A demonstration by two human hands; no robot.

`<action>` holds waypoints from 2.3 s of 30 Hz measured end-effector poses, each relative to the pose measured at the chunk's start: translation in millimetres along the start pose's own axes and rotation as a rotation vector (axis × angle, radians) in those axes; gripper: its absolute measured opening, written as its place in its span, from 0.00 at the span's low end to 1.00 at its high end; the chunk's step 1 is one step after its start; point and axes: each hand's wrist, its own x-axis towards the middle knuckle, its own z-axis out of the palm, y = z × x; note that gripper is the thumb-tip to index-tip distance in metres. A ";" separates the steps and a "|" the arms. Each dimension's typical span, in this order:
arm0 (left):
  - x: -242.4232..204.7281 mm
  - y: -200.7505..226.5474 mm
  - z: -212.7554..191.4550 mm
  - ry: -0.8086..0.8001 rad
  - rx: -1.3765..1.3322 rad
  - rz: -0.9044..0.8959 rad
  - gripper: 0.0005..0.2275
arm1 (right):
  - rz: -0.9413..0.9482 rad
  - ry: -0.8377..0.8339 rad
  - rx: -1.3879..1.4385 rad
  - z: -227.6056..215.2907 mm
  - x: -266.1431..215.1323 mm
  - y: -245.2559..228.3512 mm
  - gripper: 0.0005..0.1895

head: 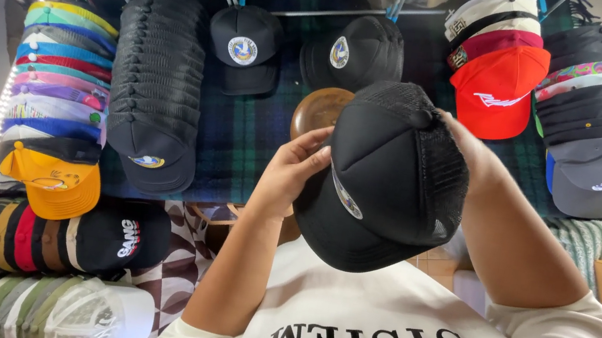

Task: Cleaning and restoring various baseball caps using a hand brush and a hair dryer.

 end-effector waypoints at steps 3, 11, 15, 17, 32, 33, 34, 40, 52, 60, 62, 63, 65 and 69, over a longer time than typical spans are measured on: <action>2.2 4.0 -1.7 0.001 -0.056 -0.014 0.17 | 0.029 -0.001 0.077 -81.8 -20.5 57.9 0.31; 3.4 4.0 15.8 -0.013 -0.023 -0.032 0.17 | 0.080 0.012 0.276 -4.9 -9.8 18.9 0.36; 3.8 -2.4 15.0 -0.035 0.016 -0.075 0.17 | 0.103 0.014 0.384 4.4 -10.5 20.9 0.38; 3.6 -6.3 11.8 -0.039 0.049 -0.105 0.16 | 0.117 0.009 0.442 6.1 -8.5 26.5 0.40; 18.6 -9.1 17.1 0.321 -0.095 0.198 0.11 | 0.156 0.073 0.686 24.1 -12.7 36.3 0.43; 12.9 -5.8 18.7 0.316 -0.048 0.295 0.05 | 0.112 0.154 0.608 32.0 -19.5 36.4 0.39; 13.3 -12.4 12.3 0.324 -0.049 0.291 0.05 | 0.121 0.157 0.610 14.5 -22.3 48.2 0.39; 23.3 -21.6 -9.4 0.050 -0.142 0.359 0.14 | 0.104 0.192 0.581 -17.9 -28.9 68.4 0.24; 24.3 3.8 13.3 -0.197 -0.500 0.233 0.22 | 0.058 0.392 0.337 19.7 -35.5 50.0 0.06; 20.2 11.1 2.8 0.006 -0.400 0.158 0.22 | 0.136 0.337 0.365 -8.3 -47.9 90.9 0.13; 27.1 7.4 -1.5 0.026 -0.372 0.148 0.22 | 0.140 0.326 0.403 17.3 -41.7 65.6 0.13; 31.4 4.9 -3.4 0.045 -0.349 0.137 0.23 | 0.143 0.318 0.436 29.2 -38.6 52.3 0.14; 25.8 11.1 17.5 0.044 -0.330 0.113 0.21 | 0.168 0.323 0.458 20.4 -38.4 69.8 0.14; 20.4 3.6 1.1 0.144 -0.313 0.016 0.21 | 0.243 0.330 0.549 -16.4 -45.2 96.4 0.14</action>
